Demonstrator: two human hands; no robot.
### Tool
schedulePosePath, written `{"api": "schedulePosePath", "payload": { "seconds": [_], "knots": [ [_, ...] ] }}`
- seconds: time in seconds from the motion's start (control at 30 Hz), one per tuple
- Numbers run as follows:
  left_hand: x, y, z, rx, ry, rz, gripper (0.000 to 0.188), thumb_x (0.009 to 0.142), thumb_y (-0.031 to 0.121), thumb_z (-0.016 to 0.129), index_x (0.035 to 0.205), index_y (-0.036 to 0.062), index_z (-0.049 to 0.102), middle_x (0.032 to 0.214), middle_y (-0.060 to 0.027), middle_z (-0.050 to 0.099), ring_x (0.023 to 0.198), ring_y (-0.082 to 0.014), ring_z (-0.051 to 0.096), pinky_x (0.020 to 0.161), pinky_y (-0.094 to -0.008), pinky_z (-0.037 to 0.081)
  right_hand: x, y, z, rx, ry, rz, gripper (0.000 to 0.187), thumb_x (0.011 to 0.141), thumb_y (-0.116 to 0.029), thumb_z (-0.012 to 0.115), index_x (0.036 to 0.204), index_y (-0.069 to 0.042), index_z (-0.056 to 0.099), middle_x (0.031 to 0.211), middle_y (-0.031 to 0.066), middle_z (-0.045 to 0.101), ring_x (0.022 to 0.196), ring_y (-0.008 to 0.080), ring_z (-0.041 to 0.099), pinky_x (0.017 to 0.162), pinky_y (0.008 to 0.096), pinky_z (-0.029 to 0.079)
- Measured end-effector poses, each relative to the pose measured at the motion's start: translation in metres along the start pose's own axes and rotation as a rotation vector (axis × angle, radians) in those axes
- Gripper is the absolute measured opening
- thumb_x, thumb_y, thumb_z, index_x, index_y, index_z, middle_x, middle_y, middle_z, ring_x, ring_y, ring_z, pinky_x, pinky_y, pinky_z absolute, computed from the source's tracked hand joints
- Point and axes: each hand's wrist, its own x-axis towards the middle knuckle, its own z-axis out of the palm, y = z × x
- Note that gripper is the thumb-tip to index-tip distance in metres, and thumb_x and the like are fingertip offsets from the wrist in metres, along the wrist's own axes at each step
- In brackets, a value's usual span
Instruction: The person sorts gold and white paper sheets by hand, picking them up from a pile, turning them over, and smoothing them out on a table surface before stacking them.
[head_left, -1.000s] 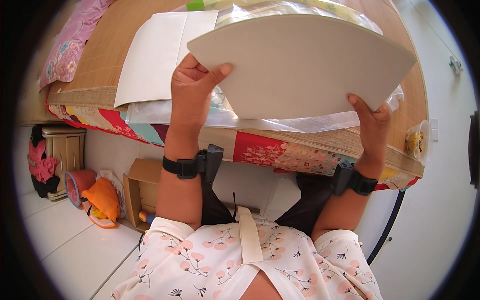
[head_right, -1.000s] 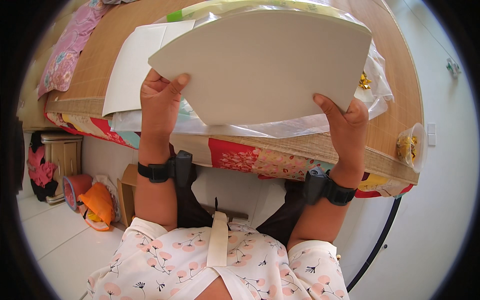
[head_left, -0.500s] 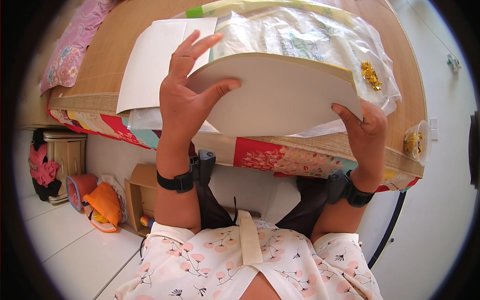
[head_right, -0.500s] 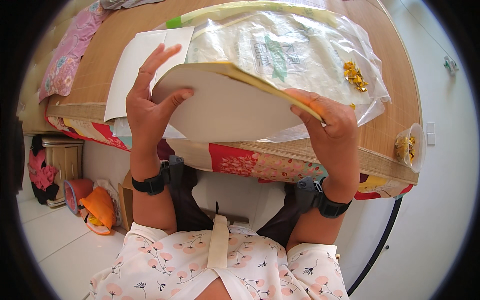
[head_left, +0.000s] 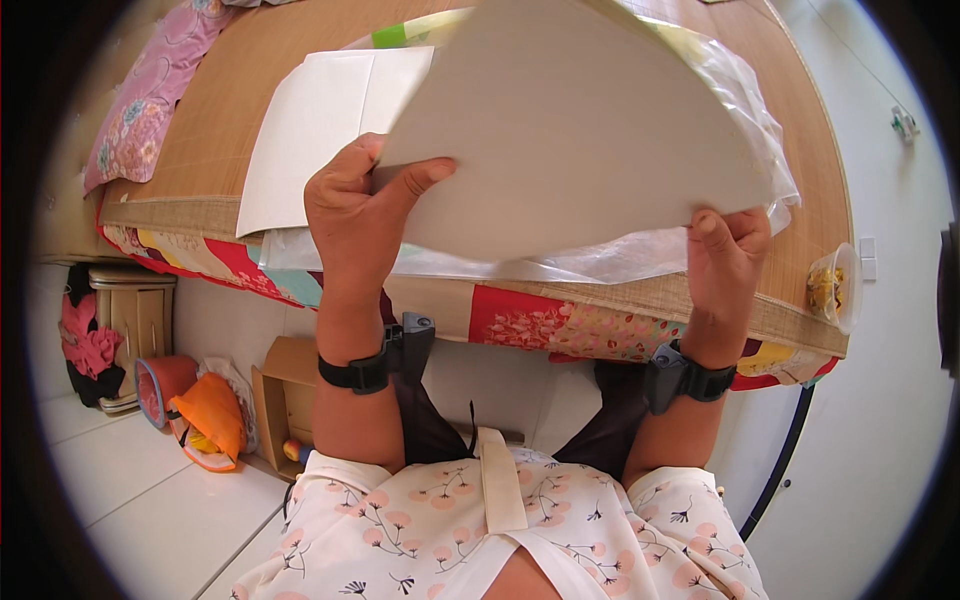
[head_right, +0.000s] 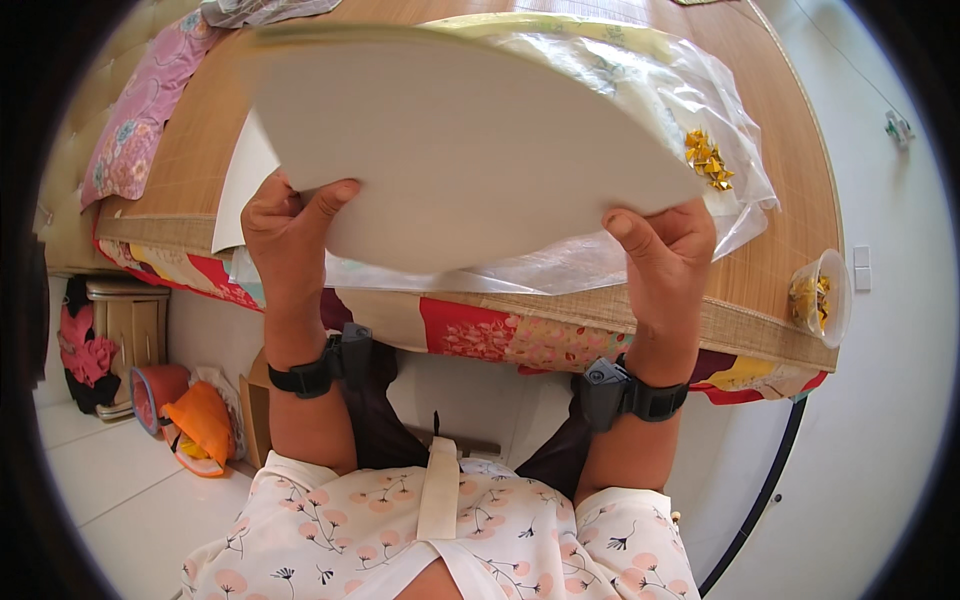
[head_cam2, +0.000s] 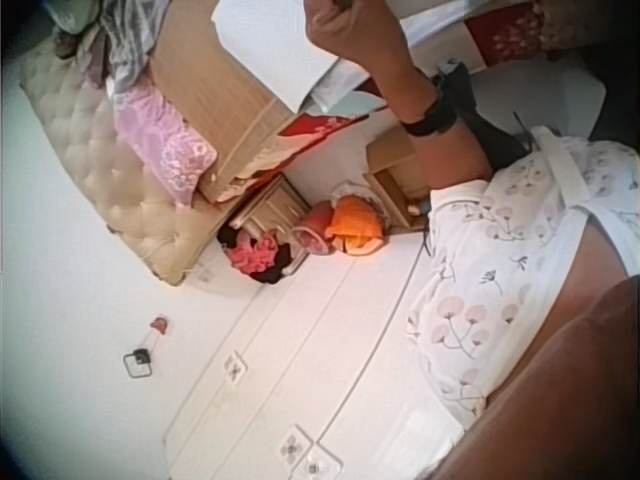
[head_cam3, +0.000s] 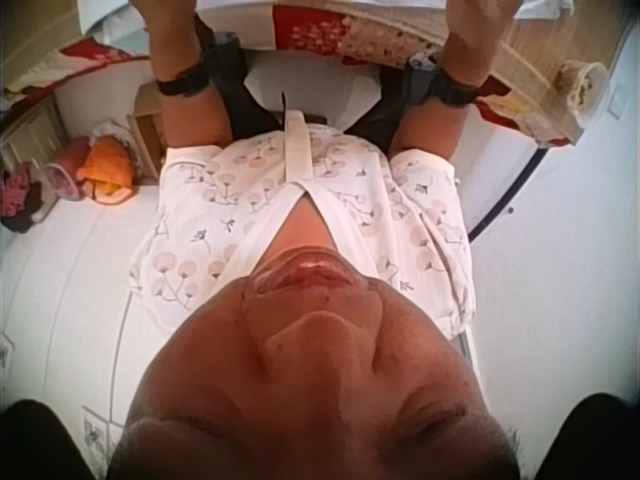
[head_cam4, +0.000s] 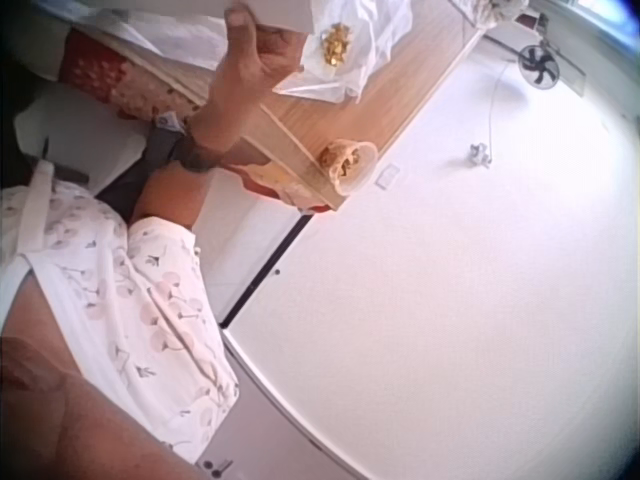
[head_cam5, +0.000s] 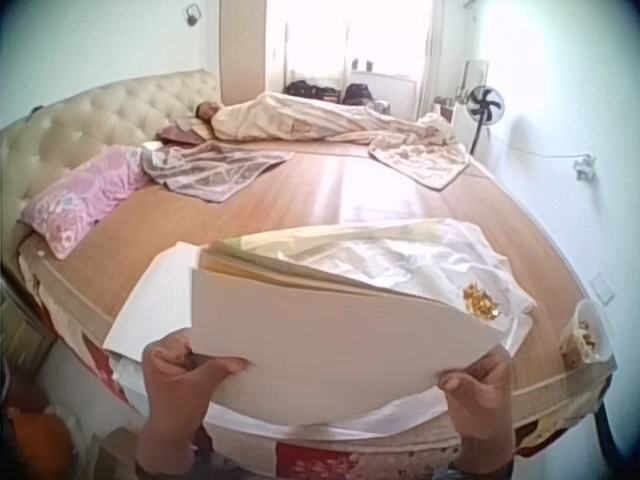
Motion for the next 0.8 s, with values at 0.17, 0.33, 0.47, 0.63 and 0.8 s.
{"api": "schedulePosePath", "payload": {
  "seconds": [0.17,0.33,0.47,0.63,0.8],
  "knots": [
    [-0.005,-0.017,0.018,-0.339,0.213,0.040,0.022,0.084,0.011,0.085,0.099,0.0009,0.073,0.088,0.0011,0.072,0.081,-0.0052,0.061,0.073,-0.0205,0.049,0.001,0.007,0.022,0.128,-0.085,0.129,0.029,0.091,0.000,0.074,0.119,0.004,0.066,0.109,0.0097,0.072,0.096,0.0108,0.065,0.082,0.0239,0.052],
    [-0.009,-0.020,0.035,-0.326,0.235,0.139,0.023,0.084,0.012,0.086,0.102,0.0010,0.074,0.090,0.0005,0.072,0.083,-0.0061,0.062,0.075,-0.0210,0.049,-0.003,0.020,0.038,-0.137,0.050,0.058,0.016,0.093,-0.003,0.074,0.107,0.003,0.070,0.094,0.0038,0.073,0.086,0.0074,0.063,0.076,0.0210,0.049],
    [-0.011,-0.022,0.035,-0.224,0.166,0.120,0.025,0.085,0.011,0.085,0.104,0.0011,0.074,0.093,-0.0006,0.073,0.085,-0.0063,0.062,0.076,-0.0224,0.050,-0.004,0.028,0.046,-0.396,0.229,-0.138,0.015,0.093,-0.007,0.075,0.104,0.002,0.071,0.088,-0.0002,0.071,0.079,0.0057,0.058,0.071,0.0201,0.045],
    [-0.009,-0.036,0.040,-0.097,-0.067,0.008,0.025,0.085,0.014,0.085,0.105,0.0020,0.074,0.093,0.0001,0.075,0.085,-0.0082,0.064,0.076,-0.0253,0.052,-0.006,0.053,0.042,-0.368,0.279,-0.124,0.014,0.095,-0.008,0.073,0.105,0.002,0.071,0.090,0.0007,0.072,0.081,0.0058,0.059,0.072,0.0208,0.046],
    [-0.010,-0.048,0.033,-0.426,-0.239,-0.031,0.025,0.090,0.004,0.070,0.113,-0.0047,0.070,0.107,-0.0083,0.073,0.094,-0.0131,0.067,0.084,-0.0257,0.054,-0.002,0.050,0.054,-0.071,0.169,-0.033,0.024,0.099,-0.005,0.065,0.120,0.008,0.064,0.112,0.0144,0.074,0.105,0.0163,0.068,0.095,0.0289,0.052]
  ]
}}
